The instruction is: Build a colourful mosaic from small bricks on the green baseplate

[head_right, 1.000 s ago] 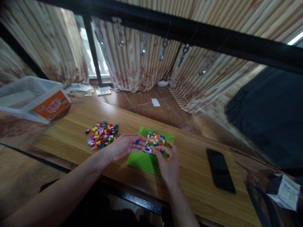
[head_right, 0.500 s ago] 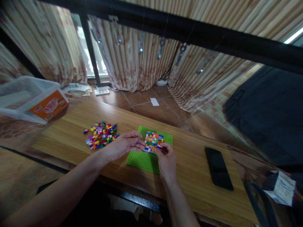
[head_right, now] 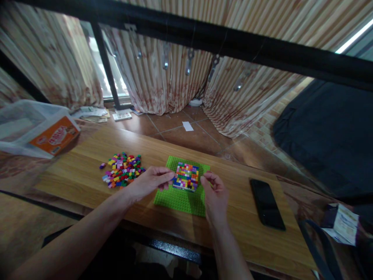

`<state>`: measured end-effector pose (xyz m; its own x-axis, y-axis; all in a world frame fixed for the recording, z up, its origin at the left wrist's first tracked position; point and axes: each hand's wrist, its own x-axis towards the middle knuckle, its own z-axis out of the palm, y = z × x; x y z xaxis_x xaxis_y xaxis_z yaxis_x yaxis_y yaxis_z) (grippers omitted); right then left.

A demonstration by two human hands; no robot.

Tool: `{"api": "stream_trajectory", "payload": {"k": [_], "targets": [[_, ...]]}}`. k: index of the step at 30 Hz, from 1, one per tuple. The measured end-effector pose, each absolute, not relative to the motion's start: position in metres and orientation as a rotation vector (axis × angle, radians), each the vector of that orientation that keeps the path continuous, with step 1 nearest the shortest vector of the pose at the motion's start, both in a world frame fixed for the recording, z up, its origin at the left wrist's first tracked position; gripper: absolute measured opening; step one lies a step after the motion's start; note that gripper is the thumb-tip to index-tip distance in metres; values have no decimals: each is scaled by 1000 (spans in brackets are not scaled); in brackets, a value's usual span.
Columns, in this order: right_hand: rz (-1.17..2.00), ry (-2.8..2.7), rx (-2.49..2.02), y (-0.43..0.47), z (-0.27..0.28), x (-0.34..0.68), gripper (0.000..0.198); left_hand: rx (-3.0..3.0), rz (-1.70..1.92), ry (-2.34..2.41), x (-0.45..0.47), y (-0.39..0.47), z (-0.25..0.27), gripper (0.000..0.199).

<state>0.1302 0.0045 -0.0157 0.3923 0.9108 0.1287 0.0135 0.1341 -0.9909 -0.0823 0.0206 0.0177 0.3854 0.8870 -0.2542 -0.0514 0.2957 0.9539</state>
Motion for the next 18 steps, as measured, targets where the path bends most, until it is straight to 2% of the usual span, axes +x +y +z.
{"api": "stream_trajectory", "payload": {"k": [6, 11, 15, 18], "targets": [[787, -1130, -1289, 2, -3, 128, 19, 1014, 807, 966, -74, 20, 15, 29], [554, -1611, -1291, -10, 6, 117, 16, 963, 812, 976, -65, 19, 16, 28], [426, -1751, -1317, -15, 6, 107, 21, 955, 809, 985, -58, 18, 16, 24], [313, -1800, -1325, -15, 3, 103, 17, 966, 803, 993, -53, 17, 15, 20]]}}
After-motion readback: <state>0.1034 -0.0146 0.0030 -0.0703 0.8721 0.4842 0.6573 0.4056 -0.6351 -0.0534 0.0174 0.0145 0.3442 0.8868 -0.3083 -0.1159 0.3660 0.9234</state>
